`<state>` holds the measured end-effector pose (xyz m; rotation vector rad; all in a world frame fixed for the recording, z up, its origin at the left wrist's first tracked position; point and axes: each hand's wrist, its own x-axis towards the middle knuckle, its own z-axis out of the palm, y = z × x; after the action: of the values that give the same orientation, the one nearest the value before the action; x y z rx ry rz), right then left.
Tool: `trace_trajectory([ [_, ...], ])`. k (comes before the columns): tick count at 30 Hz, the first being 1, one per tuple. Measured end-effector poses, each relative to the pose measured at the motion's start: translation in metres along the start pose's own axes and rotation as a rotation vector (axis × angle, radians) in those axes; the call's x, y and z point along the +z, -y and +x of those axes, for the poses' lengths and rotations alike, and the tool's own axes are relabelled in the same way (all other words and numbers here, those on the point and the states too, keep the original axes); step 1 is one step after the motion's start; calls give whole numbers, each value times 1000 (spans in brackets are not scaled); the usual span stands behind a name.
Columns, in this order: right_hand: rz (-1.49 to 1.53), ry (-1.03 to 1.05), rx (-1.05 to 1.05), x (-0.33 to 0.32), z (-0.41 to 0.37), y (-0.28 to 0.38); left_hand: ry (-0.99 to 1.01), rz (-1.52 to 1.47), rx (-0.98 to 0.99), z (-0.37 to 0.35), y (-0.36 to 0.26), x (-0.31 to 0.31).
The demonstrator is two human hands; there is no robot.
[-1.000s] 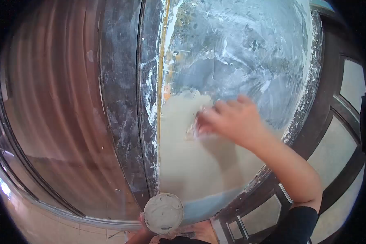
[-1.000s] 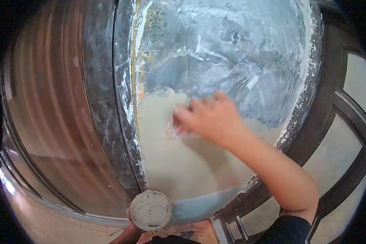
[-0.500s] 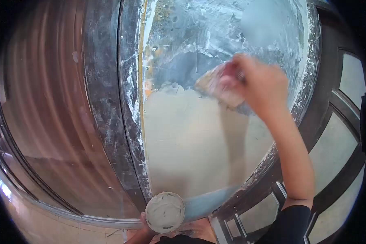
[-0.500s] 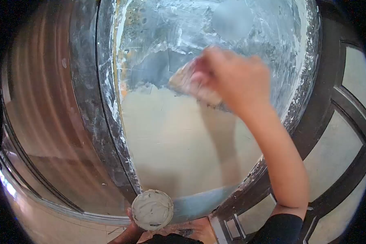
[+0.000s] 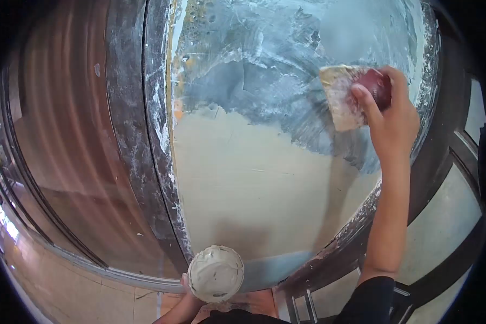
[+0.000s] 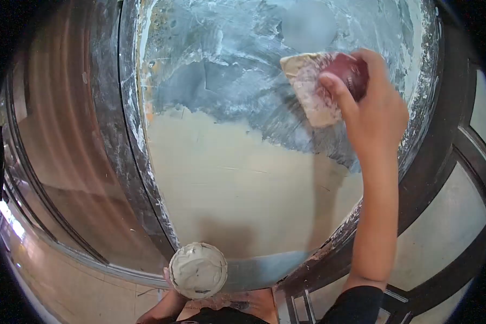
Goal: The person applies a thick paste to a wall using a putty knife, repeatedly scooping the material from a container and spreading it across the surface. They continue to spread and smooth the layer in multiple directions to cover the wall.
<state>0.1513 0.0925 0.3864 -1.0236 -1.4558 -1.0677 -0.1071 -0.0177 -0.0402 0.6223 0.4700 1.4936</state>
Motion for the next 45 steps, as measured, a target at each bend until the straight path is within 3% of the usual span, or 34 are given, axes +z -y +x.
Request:
trace_trajectory([
  [2,252,-76,8,-2,-30,-7,-26,2,78,8,-3,14],
  [4,608,52,196,-1,-84,1,113,-21,182,17,-7,27],
  [6,939,145,225,8,-147,7,101,-46,204,23,-12,46],
  [8,1034,404,177,11,-195,7,96,-63,240,29,-15,58],
  [10,1088,870,455,-5,-214,6,133,-53,292,33,-17,66],
  [13,1195,967,558,2,-249,-2,142,-74,301,37,-19,84],
  [20,1015,843,321,-4,-234,-13,203,22,349,43,-1,106],
  [22,935,747,58,-6,-232,-20,149,163,373,42,7,113],
  [23,936,749,59,-6,-235,-24,430,48,534,49,10,116],
  [24,930,728,89,-6,-239,-32,424,47,538,48,19,115],
  [26,922,708,117,-7,-244,-38,311,-12,348,43,35,105],
  [27,896,709,78,-8,-245,-40,309,-14,351,48,49,94],
  [29,870,710,39,-9,-247,-43,56,4,251,61,77,75],
  [30,907,718,59,-11,-248,-43,55,4,250,63,74,83],
  [32,943,724,80,-12,-251,-42,-245,-142,-79,67,58,109],
  [33,981,715,83,-12,-254,-41,-245,-140,-81,69,56,116],
  [42,869,722,72,-17,-250,-24,415,501,1110,79,48,156],
  [43,857,666,49,-18,-248,-22,112,276,556,100,125,30],
  [45,819,620,-14,-18,-244,-18,125,264,521,95,114,43],
])
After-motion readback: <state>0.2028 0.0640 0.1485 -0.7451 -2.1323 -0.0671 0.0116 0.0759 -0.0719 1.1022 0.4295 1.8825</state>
